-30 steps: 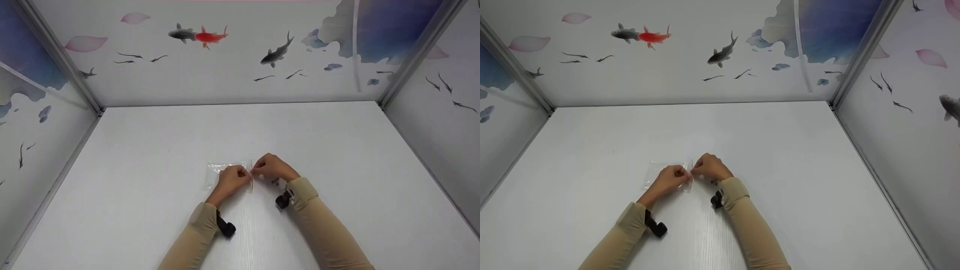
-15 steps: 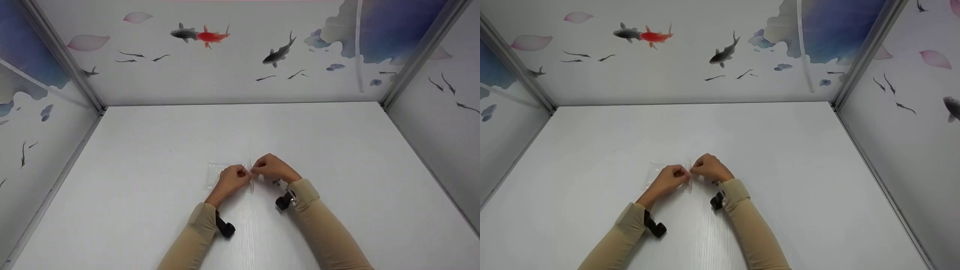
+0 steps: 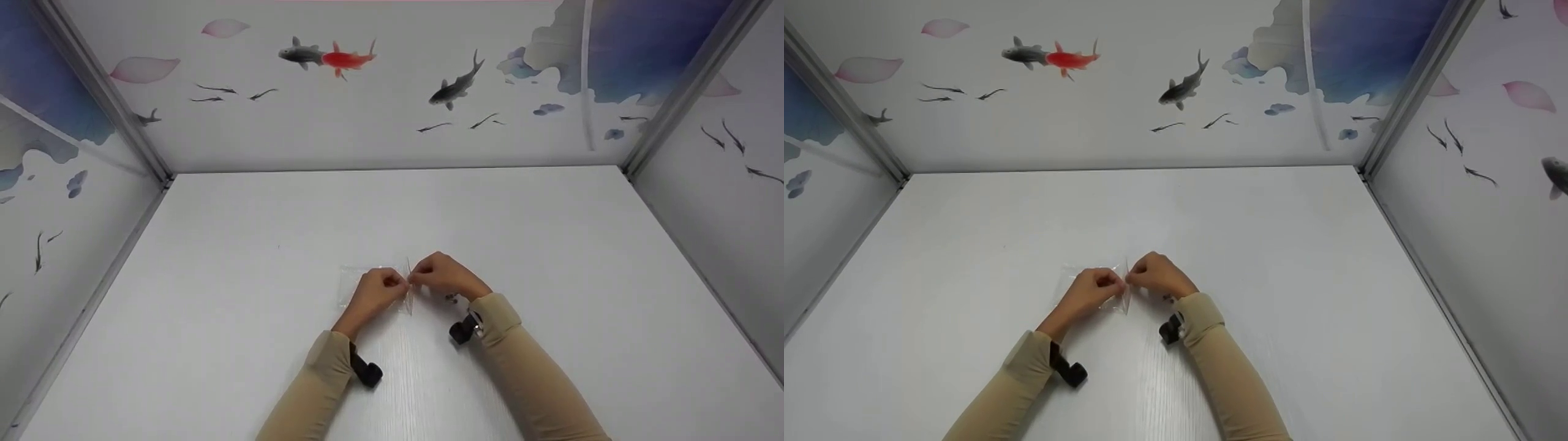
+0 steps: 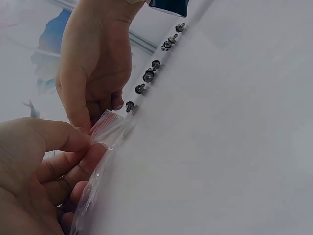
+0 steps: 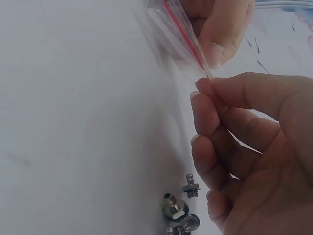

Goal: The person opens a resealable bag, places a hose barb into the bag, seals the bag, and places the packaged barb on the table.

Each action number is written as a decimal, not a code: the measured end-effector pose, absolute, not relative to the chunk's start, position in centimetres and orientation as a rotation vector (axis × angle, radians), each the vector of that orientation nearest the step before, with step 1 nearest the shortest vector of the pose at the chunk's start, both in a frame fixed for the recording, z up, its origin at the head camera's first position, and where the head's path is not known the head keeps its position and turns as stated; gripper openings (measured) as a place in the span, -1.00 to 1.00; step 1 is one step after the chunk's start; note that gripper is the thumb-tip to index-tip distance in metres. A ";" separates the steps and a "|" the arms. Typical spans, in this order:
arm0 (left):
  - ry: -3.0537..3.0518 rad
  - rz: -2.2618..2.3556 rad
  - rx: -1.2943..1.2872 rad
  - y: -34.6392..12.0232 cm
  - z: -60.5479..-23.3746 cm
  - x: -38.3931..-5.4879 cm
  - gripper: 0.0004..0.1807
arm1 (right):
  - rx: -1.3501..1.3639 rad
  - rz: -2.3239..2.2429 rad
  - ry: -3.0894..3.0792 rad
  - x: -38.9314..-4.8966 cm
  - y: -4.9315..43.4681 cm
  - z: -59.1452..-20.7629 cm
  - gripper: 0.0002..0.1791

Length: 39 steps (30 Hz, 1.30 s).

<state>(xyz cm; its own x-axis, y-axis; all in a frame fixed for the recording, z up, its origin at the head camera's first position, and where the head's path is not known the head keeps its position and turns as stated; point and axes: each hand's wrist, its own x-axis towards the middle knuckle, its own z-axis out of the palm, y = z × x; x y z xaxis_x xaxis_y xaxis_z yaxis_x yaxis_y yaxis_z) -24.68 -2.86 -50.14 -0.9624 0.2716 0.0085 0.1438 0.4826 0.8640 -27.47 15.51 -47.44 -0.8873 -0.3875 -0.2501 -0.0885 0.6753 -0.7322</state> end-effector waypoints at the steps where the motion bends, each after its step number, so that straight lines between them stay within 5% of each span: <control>1: 2.591 1.492 0.364 -2.9 -50.2 -24.7 -0.90 | -0.367 -1.062 2.502 -27.4 15.5 -47.4 -0.78; 39: 2.590 1.485 0.344 -4.2 -48.3 -25.0 -0.82 | -0.471 -1.004 2.571 -27.4 16.3 -46.0 -0.72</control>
<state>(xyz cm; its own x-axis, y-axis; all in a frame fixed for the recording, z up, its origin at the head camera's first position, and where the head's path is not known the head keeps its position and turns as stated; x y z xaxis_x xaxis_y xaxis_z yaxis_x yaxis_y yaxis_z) -24.98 -4.15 -48.33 -0.9648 0.2631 -0.0043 0.1292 0.4878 0.8634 -27.40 16.27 -46.04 -0.8871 -0.4205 -0.1905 -0.1800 0.6950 -0.6961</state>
